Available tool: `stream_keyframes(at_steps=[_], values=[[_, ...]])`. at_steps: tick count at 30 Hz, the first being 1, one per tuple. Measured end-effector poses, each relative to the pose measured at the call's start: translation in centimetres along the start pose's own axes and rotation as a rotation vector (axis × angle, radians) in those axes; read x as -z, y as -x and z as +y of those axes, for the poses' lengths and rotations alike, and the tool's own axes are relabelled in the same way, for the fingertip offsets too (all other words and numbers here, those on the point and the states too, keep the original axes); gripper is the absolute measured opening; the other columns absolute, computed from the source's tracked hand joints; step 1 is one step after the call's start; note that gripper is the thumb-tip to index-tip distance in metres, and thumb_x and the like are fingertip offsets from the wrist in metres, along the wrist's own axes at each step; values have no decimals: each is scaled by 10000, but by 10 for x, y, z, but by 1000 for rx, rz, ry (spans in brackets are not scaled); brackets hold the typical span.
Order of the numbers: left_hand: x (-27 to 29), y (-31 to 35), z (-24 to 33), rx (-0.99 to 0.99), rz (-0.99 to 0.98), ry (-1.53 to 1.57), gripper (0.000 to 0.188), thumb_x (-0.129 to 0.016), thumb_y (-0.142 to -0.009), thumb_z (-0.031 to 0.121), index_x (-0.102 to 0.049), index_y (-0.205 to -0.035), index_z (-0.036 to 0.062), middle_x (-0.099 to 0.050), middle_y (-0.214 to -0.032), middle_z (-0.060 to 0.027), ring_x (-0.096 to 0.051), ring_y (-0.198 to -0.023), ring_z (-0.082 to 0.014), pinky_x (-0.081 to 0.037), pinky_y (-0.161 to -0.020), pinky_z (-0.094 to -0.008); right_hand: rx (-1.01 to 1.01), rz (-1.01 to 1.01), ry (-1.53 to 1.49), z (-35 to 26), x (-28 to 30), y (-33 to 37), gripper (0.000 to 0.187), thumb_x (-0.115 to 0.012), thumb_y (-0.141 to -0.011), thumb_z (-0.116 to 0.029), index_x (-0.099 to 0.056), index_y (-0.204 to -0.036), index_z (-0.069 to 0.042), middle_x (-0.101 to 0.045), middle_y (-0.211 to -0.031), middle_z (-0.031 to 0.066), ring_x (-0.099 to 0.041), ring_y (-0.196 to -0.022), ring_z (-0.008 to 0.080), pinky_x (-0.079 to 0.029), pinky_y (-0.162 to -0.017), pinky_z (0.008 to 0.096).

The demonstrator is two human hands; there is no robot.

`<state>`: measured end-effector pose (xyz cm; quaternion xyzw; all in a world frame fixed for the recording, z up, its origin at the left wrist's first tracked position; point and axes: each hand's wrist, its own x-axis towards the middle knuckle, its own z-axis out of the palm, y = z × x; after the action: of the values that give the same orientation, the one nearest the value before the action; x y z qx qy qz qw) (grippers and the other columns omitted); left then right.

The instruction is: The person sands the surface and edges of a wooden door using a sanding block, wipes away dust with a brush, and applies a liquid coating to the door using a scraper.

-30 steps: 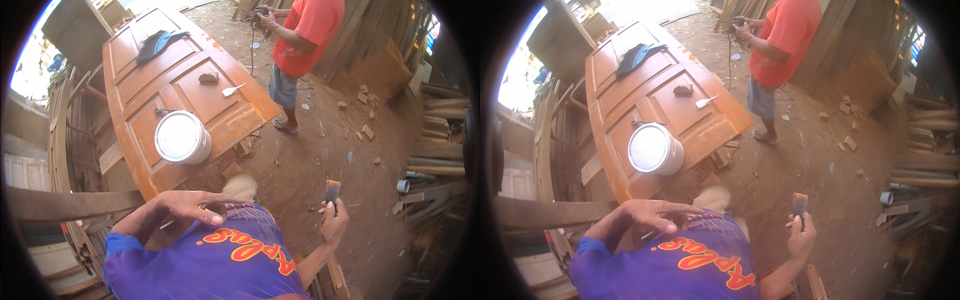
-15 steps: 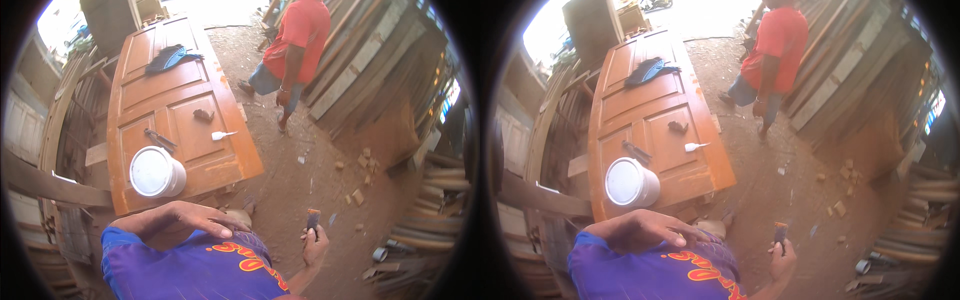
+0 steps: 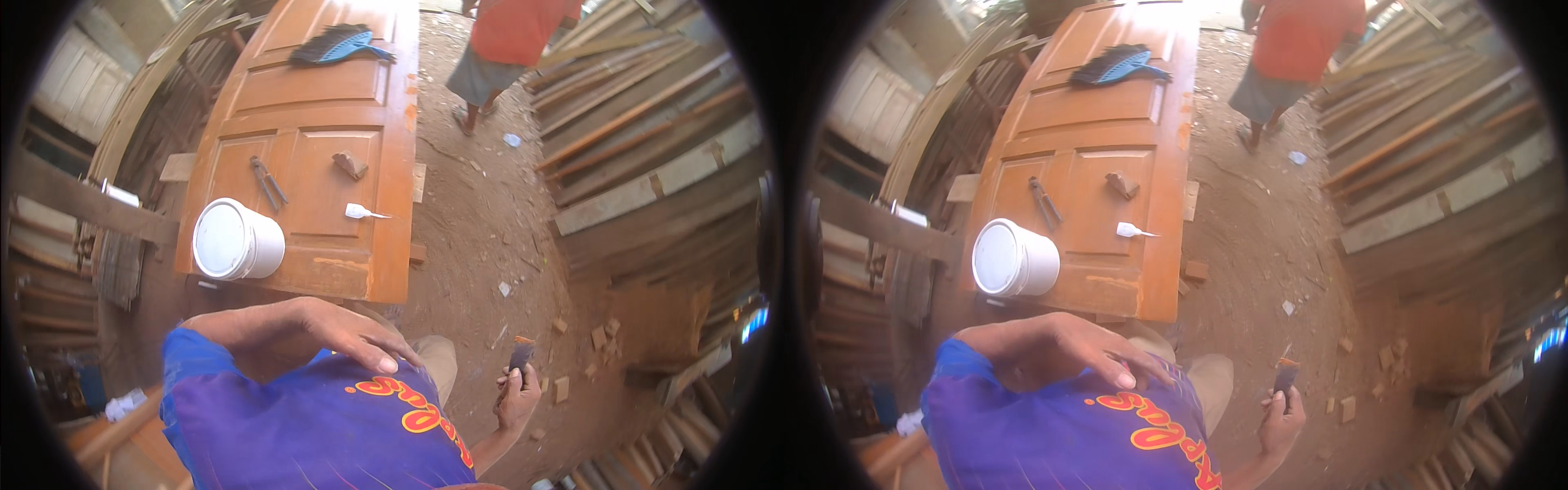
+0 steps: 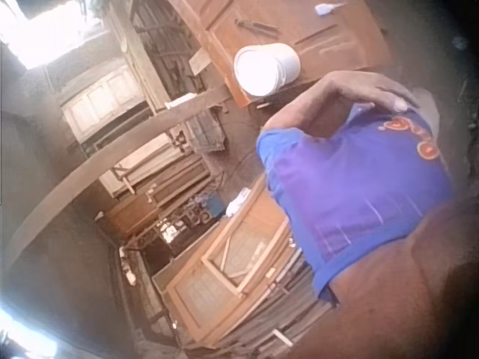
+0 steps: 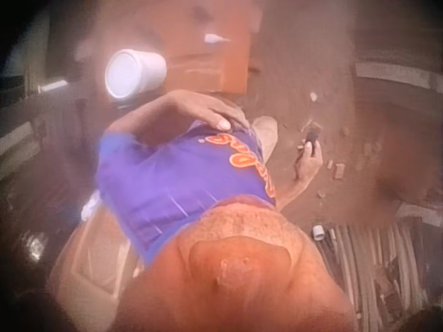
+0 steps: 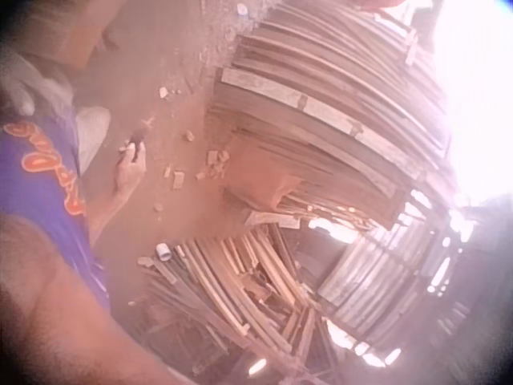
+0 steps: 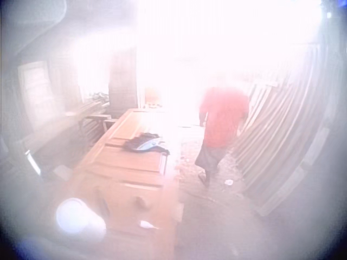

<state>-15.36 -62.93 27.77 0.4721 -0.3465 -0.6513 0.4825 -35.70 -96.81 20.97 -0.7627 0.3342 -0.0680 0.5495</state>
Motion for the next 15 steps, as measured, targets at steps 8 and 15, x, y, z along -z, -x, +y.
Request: stream_keyframes(at_steps=[8,15], values=[[-12,-66,41,-1,263,227,861,-522,-1013,609,-396,-1577,-30,-399,-1618,-249,-372,-1508,-382,-334,-1205,-456,167,-315,-18,-19,41,-159,262,-575,-1053,-131,-659,-1240,31,-682,-918,59,-614,-730,99,-514,-688,266],[-2,-164,35,-114,528,67,808,-564,-1013,549,-402,-1591,8,-584,-1417,-178,-514,-1341,-283,-339,-1162,-431,214,-445,68,-43,85,-274,281,-563,-1051,-115,-663,-1270,30,-671,-904,45,-614,-751,104,-504,-686,273]])
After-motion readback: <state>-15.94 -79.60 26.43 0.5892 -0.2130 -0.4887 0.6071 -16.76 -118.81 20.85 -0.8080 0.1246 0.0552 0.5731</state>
